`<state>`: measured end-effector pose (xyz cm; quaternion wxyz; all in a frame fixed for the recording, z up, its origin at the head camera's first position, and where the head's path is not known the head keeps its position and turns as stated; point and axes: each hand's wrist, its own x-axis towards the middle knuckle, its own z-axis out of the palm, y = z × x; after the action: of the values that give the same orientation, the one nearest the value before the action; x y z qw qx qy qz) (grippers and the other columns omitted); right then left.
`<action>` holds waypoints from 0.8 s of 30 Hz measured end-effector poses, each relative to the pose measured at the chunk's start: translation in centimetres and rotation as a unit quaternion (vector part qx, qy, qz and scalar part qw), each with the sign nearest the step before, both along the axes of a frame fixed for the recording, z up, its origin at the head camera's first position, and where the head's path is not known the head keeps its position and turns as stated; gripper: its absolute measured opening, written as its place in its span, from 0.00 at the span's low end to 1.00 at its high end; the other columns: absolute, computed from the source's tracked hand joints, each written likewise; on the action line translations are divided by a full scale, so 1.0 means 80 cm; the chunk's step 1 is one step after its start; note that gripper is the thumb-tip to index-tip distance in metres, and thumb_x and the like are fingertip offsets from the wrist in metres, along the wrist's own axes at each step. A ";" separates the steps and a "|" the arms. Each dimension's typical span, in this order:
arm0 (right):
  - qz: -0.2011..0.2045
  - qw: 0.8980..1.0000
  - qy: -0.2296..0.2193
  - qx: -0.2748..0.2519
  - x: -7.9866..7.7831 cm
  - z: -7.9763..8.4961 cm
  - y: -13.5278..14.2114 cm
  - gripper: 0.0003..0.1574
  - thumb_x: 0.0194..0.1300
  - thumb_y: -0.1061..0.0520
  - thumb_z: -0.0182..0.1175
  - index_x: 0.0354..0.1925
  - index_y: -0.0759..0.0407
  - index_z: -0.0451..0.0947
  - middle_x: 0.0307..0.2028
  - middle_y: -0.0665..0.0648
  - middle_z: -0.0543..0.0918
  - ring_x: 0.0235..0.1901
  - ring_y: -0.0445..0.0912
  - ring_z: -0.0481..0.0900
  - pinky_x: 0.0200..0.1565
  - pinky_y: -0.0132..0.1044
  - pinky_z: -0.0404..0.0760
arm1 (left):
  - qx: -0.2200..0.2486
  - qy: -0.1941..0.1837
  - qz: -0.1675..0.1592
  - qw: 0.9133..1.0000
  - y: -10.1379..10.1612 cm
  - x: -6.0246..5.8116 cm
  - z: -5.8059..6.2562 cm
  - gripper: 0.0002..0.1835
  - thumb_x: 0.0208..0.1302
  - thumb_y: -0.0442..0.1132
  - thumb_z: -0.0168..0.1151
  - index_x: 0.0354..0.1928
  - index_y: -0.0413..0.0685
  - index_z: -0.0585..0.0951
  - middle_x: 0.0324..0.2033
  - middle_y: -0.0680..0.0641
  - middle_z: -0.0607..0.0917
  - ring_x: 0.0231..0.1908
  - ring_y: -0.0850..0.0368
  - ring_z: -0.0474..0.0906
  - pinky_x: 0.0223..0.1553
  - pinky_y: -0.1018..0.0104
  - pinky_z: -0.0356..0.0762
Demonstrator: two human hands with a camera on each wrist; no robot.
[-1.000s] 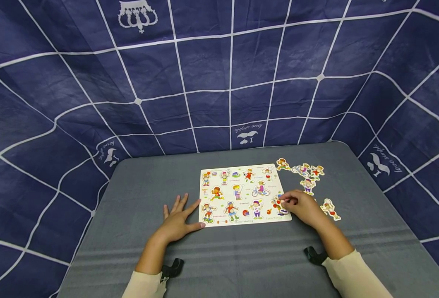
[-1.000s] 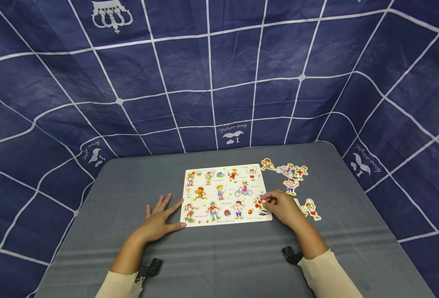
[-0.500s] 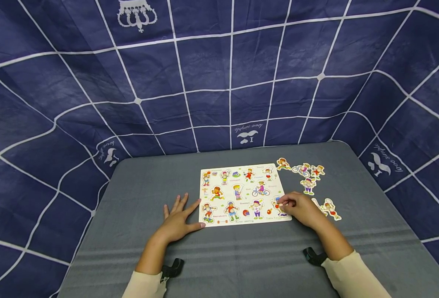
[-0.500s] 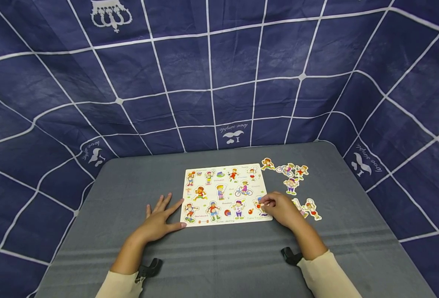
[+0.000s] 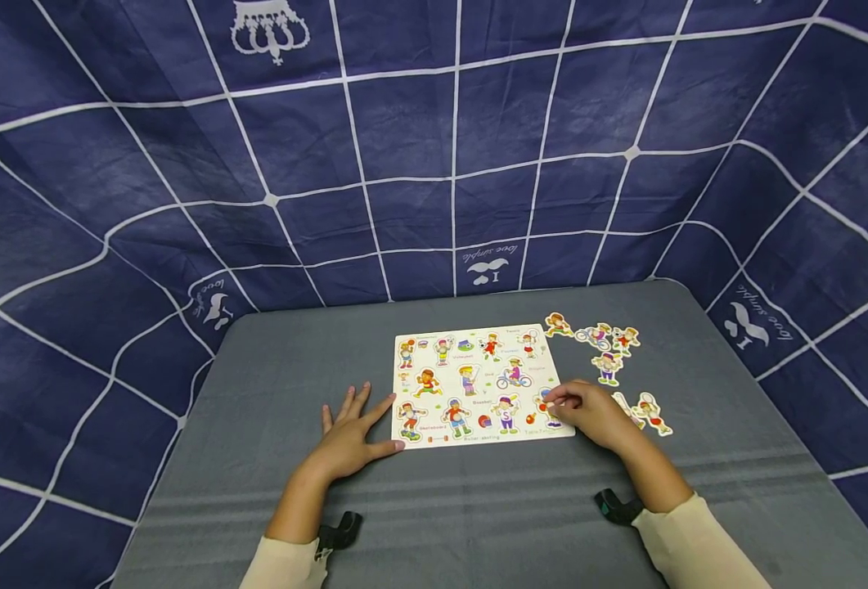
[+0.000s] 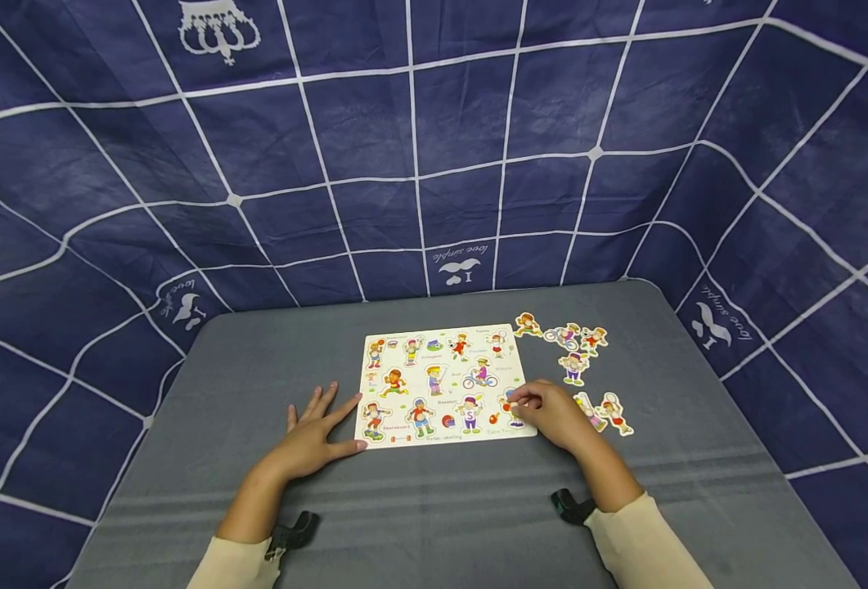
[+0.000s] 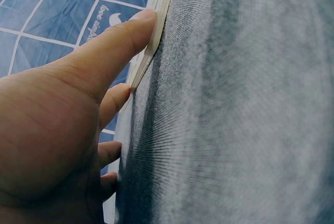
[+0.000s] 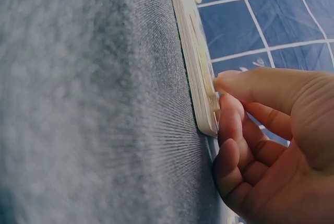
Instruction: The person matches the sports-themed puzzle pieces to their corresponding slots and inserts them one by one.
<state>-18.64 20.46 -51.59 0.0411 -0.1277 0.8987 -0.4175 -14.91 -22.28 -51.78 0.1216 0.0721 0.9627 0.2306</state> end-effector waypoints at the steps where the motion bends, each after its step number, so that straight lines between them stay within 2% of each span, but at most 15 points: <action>1: 0.000 1.000 -0.001 -0.003 0.000 -0.001 0.000 0.06 0.64 0.60 0.69 0.41 0.58 0.87 0.33 0.52 0.82 0.29 0.33 0.72 0.32 0.29 0.72 | 0.001 0.000 0.000 1.000 0.000 0.000 0.000 0.48 0.56 0.72 0.66 0.77 0.73 0.61 0.82 0.43 0.46 0.81 0.37 0.33 0.70 0.23 0.22; 11: -0.014 1.000 0.000 -0.012 -0.004 -0.014 0.003 0.06 0.64 0.59 0.69 0.41 0.56 0.88 0.30 0.51 0.80 0.27 0.35 0.71 0.29 0.30 0.70 | -0.002 -0.002 -0.001 1.000 0.000 -0.001 -0.001 0.48 0.55 0.73 0.65 0.77 0.73 0.61 0.82 0.43 0.46 0.81 0.37 0.32 0.70 0.23 0.23; 24: -0.003 1.000 -0.008 -0.025 -0.007 -0.019 0.007 0.06 0.64 0.58 0.69 0.41 0.54 0.87 0.30 0.50 0.78 0.26 0.35 0.71 0.30 0.30 0.70 | -0.002 0.001 -0.001 1.000 0.002 0.000 0.002 0.48 0.56 0.73 0.65 0.77 0.73 0.61 0.81 0.43 0.46 0.81 0.36 0.33 0.70 0.23 0.23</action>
<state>-19.19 21.02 -53.11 0.0436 -0.1223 0.8882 -0.4407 -14.93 -22.14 -51.65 0.1213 0.0732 0.9632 0.2285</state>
